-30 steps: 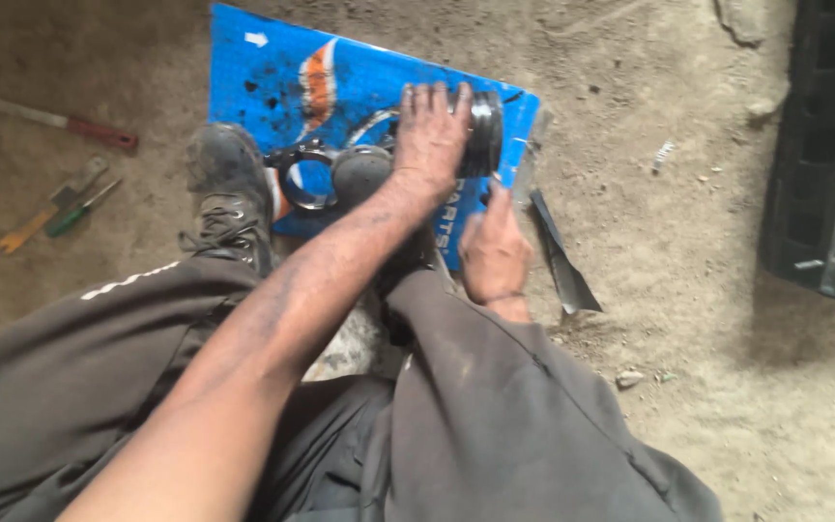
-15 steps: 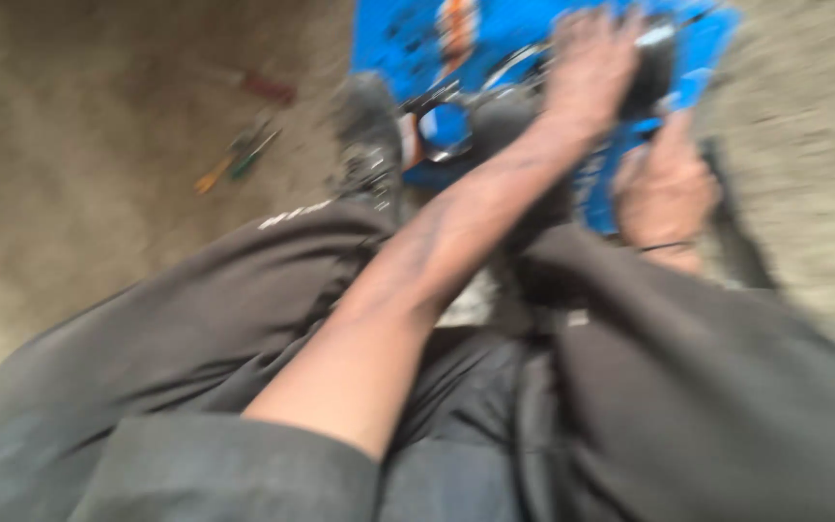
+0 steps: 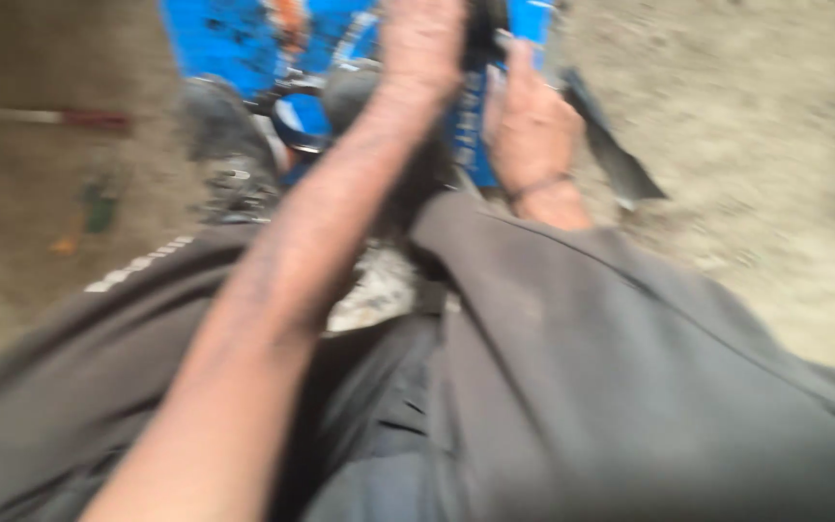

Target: The person sits on the floor and uses a scraper to remove carbon deposits from the top and sides of a piston resting on a blue mat. The person rotates the piston to access different areas and continues scraping until the end of the clip.

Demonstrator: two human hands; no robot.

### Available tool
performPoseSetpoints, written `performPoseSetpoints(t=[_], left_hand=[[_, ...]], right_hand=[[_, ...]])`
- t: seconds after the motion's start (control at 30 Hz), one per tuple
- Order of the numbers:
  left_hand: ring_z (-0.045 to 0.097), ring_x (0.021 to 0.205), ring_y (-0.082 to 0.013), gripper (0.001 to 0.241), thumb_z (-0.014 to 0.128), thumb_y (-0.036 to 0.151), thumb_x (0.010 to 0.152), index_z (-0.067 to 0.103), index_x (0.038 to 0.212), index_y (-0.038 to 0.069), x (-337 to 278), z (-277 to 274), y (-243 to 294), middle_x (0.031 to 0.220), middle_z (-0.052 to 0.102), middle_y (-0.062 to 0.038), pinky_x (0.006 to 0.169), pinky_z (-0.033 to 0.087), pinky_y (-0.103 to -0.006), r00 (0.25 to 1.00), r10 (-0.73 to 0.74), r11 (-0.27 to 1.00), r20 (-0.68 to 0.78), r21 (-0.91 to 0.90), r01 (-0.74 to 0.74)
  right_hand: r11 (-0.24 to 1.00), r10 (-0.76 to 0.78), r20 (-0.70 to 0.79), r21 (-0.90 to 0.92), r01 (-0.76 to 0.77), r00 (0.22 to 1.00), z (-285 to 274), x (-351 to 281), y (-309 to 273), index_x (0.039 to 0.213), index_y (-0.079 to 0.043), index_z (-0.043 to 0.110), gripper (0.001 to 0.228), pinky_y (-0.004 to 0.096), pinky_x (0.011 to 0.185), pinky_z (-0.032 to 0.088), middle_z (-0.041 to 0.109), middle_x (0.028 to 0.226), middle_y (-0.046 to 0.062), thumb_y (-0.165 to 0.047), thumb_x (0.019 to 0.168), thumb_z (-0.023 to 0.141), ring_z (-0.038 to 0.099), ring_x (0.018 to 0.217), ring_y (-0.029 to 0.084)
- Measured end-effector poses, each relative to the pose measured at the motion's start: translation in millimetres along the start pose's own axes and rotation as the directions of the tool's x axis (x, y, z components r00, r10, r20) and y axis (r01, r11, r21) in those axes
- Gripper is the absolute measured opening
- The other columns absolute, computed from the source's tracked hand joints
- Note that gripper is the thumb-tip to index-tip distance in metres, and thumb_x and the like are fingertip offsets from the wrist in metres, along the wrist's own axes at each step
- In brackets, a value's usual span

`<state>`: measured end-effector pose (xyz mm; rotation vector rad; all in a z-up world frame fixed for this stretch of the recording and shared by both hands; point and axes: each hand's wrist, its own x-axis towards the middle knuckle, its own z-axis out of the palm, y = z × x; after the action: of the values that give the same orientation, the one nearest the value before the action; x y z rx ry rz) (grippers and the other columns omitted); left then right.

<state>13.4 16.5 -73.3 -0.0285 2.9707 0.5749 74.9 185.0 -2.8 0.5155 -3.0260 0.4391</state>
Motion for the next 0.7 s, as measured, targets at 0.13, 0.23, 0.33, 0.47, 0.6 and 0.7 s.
performPoseSetpoints(t=[0.13, 0.23, 0.33, 0.47, 0.6, 0.7], left_hand=[[0.054, 0.122, -0.0429, 0.069, 0.084, 0.009, 0.062, 0.06, 0.126, 0.008, -10.9, -13.4, 7.7, 0.124, 0.061, -0.021, 0.109, 0.039, -0.0564, 1.0, -0.011, 0.996, -0.001, 0.089, 0.011], [0.044, 0.13, -0.0454, 0.099, 0.086, 0.016, 0.057, 0.044, 0.146, 0.003, -2.9, -29.8, 11.2, 0.133, 0.053, -0.027, 0.116, 0.028, -0.0553, 0.997, -0.058, 0.983, -0.046, 0.173, 0.065], [0.044, 0.131, -0.0443, 0.097, 0.085, 0.018, 0.066, 0.038, 0.15, 0.004, 1.2, -33.0, 16.9, 0.136, 0.05, -0.025, 0.118, 0.027, -0.0562, 0.996, -0.074, 0.981, -0.049, 0.173, 0.082], [0.048, 0.13, -0.0412, 0.097, 0.086, 0.019, 0.064, 0.04, 0.148, 0.004, -12.5, -39.0, 19.4, 0.132, 0.053, -0.023, 0.118, 0.028, -0.0569, 0.993, -0.092, 0.982, 0.07, 0.172, 0.079], [0.05, 0.126, -0.0411, 0.099, 0.09, 0.023, 0.061, 0.042, 0.145, 0.003, 16.7, -65.8, 20.6, 0.129, 0.054, -0.022, 0.116, 0.031, -0.0576, 0.977, -0.126, 0.977, 0.17, 0.193, 0.092], [0.049, 0.128, -0.0402, 0.111, 0.096, 0.024, 0.051, 0.041, 0.145, 0.007, 4.0, -66.9, 20.6, 0.13, 0.052, -0.022, 0.116, 0.031, -0.0566, 0.969, -0.14, 0.987, 0.205, 0.104, 0.121]], right_hand=[[0.993, 0.022, -0.017, 0.114, -0.02, 1.0, -12.8, -6.4, 4.7, 0.152, -0.021, 0.05, 0.053, 0.054, 0.065, 0.054, 0.071, 0.087, 0.017, -0.018, 0.101, 0.065, 0.068, 0.073, 0.041], [0.985, 0.038, 0.11, 0.163, -0.055, 0.993, -20.7, 14.0, -11.9, 0.157, -0.022, 0.044, 0.064, 0.055, 0.062, 0.053, 0.068, 0.08, 0.02, -0.016, 0.097, 0.066, 0.067, 0.068, 0.041], [0.989, 0.002, 0.072, 0.15, -0.013, 0.997, -29.2, 22.1, -17.7, 0.156, -0.023, 0.044, 0.066, 0.054, 0.062, 0.054, 0.07, 0.081, 0.018, -0.018, 0.095, 0.067, 0.068, 0.069, 0.04], [0.997, 0.022, 0.132, 0.071, -0.032, 0.991, -37.3, 13.6, -21.9, 0.155, -0.025, 0.046, 0.063, 0.055, 0.062, 0.053, 0.069, 0.079, 0.021, -0.021, 0.096, 0.068, 0.067, 0.068, 0.042], [0.99, 0.128, 0.235, 0.03, -0.139, 0.964, -35.9, 38.5, -25.3, 0.157, -0.028, 0.043, 0.07, 0.057, 0.059, 0.052, 0.068, 0.073, 0.023, -0.022, 0.091, 0.066, 0.066, 0.063, 0.043], [0.99, 0.098, 0.182, 0.085, -0.115, 0.978, -25.3, 19.8, -27.6, 0.156, -0.029, 0.043, 0.065, 0.057, 0.061, 0.053, 0.069, 0.081, 0.021, -0.022, 0.096, 0.065, 0.068, 0.069, 0.043]])
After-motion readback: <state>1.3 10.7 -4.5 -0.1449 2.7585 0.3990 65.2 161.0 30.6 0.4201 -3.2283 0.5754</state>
